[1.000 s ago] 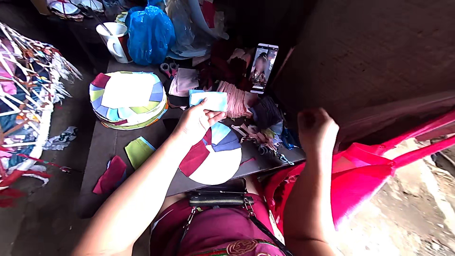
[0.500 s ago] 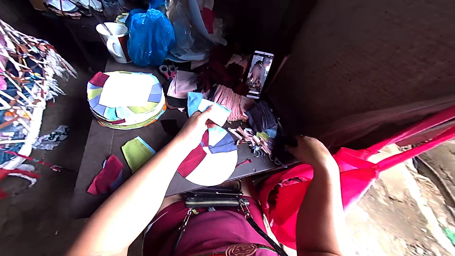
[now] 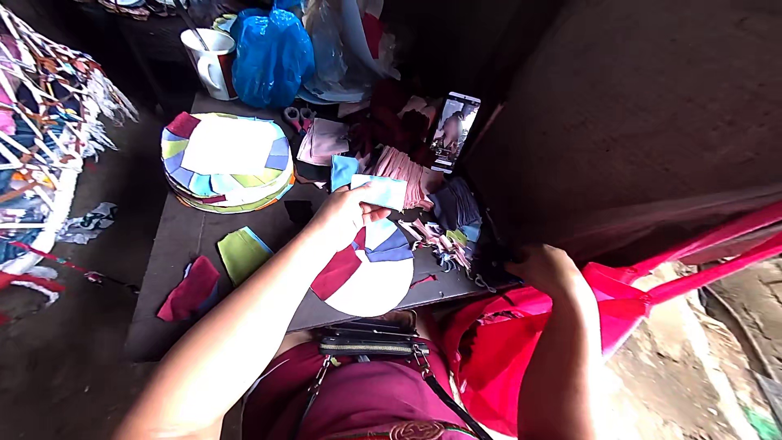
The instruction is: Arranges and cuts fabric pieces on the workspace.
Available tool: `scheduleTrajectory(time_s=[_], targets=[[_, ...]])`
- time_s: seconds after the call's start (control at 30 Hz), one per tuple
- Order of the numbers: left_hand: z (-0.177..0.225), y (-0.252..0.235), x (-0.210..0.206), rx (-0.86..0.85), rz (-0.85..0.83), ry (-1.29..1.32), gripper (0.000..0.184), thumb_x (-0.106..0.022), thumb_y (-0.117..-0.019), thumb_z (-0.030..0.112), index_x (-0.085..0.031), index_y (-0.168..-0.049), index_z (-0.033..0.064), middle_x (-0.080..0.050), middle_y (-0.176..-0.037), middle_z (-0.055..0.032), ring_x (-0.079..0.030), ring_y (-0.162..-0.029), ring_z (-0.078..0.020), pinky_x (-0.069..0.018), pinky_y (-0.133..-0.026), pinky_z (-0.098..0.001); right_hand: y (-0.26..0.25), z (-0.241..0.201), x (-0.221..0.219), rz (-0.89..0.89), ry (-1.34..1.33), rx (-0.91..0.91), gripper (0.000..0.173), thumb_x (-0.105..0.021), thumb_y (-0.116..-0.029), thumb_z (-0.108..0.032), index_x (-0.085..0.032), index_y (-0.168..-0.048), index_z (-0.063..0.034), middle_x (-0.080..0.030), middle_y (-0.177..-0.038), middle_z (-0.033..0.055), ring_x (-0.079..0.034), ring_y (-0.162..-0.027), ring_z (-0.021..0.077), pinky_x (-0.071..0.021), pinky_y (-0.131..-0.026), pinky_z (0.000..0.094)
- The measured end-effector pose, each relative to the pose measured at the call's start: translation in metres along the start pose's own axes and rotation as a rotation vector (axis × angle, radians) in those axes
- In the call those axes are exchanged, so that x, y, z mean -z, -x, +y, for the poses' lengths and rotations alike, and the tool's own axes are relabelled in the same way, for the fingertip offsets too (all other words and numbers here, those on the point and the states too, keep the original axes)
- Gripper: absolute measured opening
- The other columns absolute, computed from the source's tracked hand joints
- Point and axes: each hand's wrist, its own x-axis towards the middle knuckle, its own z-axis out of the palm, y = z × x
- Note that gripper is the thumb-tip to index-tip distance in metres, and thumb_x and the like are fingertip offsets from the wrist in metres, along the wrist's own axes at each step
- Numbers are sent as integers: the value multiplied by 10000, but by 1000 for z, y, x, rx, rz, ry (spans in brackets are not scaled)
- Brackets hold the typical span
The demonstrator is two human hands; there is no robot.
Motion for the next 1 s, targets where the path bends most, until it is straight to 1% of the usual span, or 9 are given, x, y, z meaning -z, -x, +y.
scheduleTrajectory(time_s=[0.13, 0.17, 0.23, 0.3, 0.4, 0.53, 0.7, 0.83, 1.0], targets=[[1, 1, 1, -12, -31, 68, 297, -321, -1128, 191, -428, -1337, 8, -646, -1080, -119, -704, -885, -162, -597, -808, -296, 6, 11, -7, 145, -287, -12, 298, -678, -986, -185, -696, -1124, 78, -680, -1052, 299, -650, -988, 433, -464, -901, 645], [0, 1, 1, -20, -40, 87, 298, -312, -1130, 189, -431, -1333, 8, -648, -1083, -121, -705, -898, -166, -596, -824, -301, 7, 16, -12, 206, -412, 10, 266, -654, -991, -157, -684, -1112, 77, -682, -968, 234, -649, -833, 326, -513, -794, 539], [-4, -1, 2, -41, -79, 142, 323, -314, -1128, 178, -452, -1356, -5, -660, -1114, -135, -710, -947, -184, -592, -869, -317, 13, 20, -24, 317, -791, 129, 181, -602, -971, -116, -628, -1083, 24, -655, -789, 7, -555, -561, 42, -488, -530, 225], [-7, 0, 2, -74, -130, 182, 296, -315, -1125, 168, -477, -1312, 5, -676, -1124, -131, -717, -991, -198, -590, -911, -333, 25, 8, -31, 314, -1205, 310, 234, -594, -933, -135, -568, -1142, -33, -693, -799, -76, -566, -536, -24, -475, -485, 138], [-10, 5, 2, -122, -208, 211, 352, -279, -1128, 170, -491, -1356, 6, -675, -1164, -127, -708, -1041, -209, -575, -960, -346, 48, -24, -50, 212, -1481, 573, 541, -769, -880, -421, -566, -1260, -95, -709, -906, -101, -632, -649, -1, -540, -563, 164], [-11, 15, 0, -157, -292, 245, 399, -254, -1126, 185, -484, -1410, 23, -680, -1191, -124, -713, -1045, -201, -575, -966, -340, 83, -70, -83, -234, -1526, 828, 765, -508, -899, -761, -569, -1361, -154, -734, -1090, -13, -694, -729, 78, -571, -579, 226], [-9, 23, 1, -170, -373, 281, 418, -221, -1122, 182, -495, -1415, 64, -668, -1244, -108, -697, -1106, -202, -559, -1001, -334, 103, -111, -100, -521, -1485, 809, 914, -556, -858, -776, -436, -1382, -37, -689, -1139, 19, -737, -887, 170, -620, -611, 296], [-13, 27, 1, -215, -354, 219, 420, -250, -1122, 208, -478, -1449, 75, -643, -1299, -83, -680, -1125, -172, -546, -1005, -317, 104, -125, -94, -427, -1420, 803, 974, -554, -840, -801, -431, -1362, 12, -686, -1071, -16, -730, -873, 130, -625, -668, 279], [-16, 28, -3, -266, -290, 203, 427, -259, -1121, 182, -453, -1481, 61, -612, -1360, -80, -649, -1187, -169, -514, -1053, -326, 101, -131, -95, -288, -1483, 803, 812, -559, -908, -713, -483, -1288, 1, -688, -969, -38, -724, -849, 114, -623, -685, 264]])
